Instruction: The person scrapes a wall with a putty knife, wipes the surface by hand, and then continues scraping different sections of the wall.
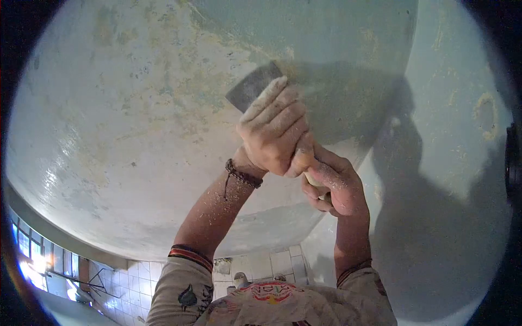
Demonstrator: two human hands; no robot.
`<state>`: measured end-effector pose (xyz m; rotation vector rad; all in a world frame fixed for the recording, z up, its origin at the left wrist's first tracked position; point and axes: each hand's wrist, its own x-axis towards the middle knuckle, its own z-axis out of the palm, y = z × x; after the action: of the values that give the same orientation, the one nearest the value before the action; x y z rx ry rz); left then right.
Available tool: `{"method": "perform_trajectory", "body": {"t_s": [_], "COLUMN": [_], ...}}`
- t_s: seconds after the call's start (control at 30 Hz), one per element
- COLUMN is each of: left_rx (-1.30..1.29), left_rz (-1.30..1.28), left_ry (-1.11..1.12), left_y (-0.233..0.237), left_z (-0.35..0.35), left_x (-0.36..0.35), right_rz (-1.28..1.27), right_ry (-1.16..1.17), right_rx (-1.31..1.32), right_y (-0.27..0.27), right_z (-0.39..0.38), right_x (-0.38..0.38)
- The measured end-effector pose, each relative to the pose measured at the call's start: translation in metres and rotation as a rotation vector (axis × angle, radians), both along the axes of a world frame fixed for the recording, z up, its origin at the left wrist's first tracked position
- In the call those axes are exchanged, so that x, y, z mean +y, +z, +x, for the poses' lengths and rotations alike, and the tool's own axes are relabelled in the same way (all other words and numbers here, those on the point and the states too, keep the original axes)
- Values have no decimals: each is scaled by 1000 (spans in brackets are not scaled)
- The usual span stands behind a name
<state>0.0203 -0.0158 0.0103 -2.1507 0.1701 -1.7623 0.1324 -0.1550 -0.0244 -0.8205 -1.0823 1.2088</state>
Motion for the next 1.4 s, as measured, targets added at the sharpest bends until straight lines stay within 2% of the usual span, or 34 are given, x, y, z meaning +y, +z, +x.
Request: {"method": "perform_trajectory", "body": {"t_s": [0.07,0.23,0.4,0.5,0.6,0.7,0.77,0.8,0.87,0.93,1.0,1.07,1.1,1.23,1.3,1.33,1.4], "left_rx": [-2,-61,-49,-49,-28,135,251,341,432,587,598,607,593,538,541,572,601], "left_rz": [-1,54,40,70,125,41,-85,-152,-240,-251,-243,-232,-229,-200,-188,-184,-177], "left_ry": [-17,-35,-43,-71,-72,12,24,-57,-144,-187,-186,-182,-179,-187,-211,-227,-234], "left_y": [-7,11,1,14,24,-15,-76,-116,-167,-190,-195,-191,-186,-190,-186,-181,-172], "left_z": [3,0,-1,-7,-16,-21,-19,-16,-9,-2,7,12,14,20,22,20,19], "left_x": [-2,5,2,11,18,19,8,4,-9,-23,-27,-28,-26,-22,-16,-14,-14], "right_rz": [-53,-44,-43,-31,34,27,-6,-61,-137,-179,-215,-101,-102,-72,-239,-244,-270], "right_ry": [-81,-58,-58,-138,-52,-23,25,31,-109,-185,-259,-206,-185,-170,-222,-224,-103], "right_rx": [-42,-122,-80,-177,-139,25,193,308,400,362,320,353,438,480,496,504,682], "right_y": [-3,14,10,20,19,-40,-113,-150,-212,-238,-246,-242,-247,-247,-234,-233,-231], "right_z": [-1,-1,-4,-15,-26,-26,-23,-24,-32,-24,-20,-15,-15,-26,-27,-31,-33], "right_x": [-3,-3,-3,0,9,24,21,13,-4,-20,-26,-21,-16,-9,-9,-12,-10]}}
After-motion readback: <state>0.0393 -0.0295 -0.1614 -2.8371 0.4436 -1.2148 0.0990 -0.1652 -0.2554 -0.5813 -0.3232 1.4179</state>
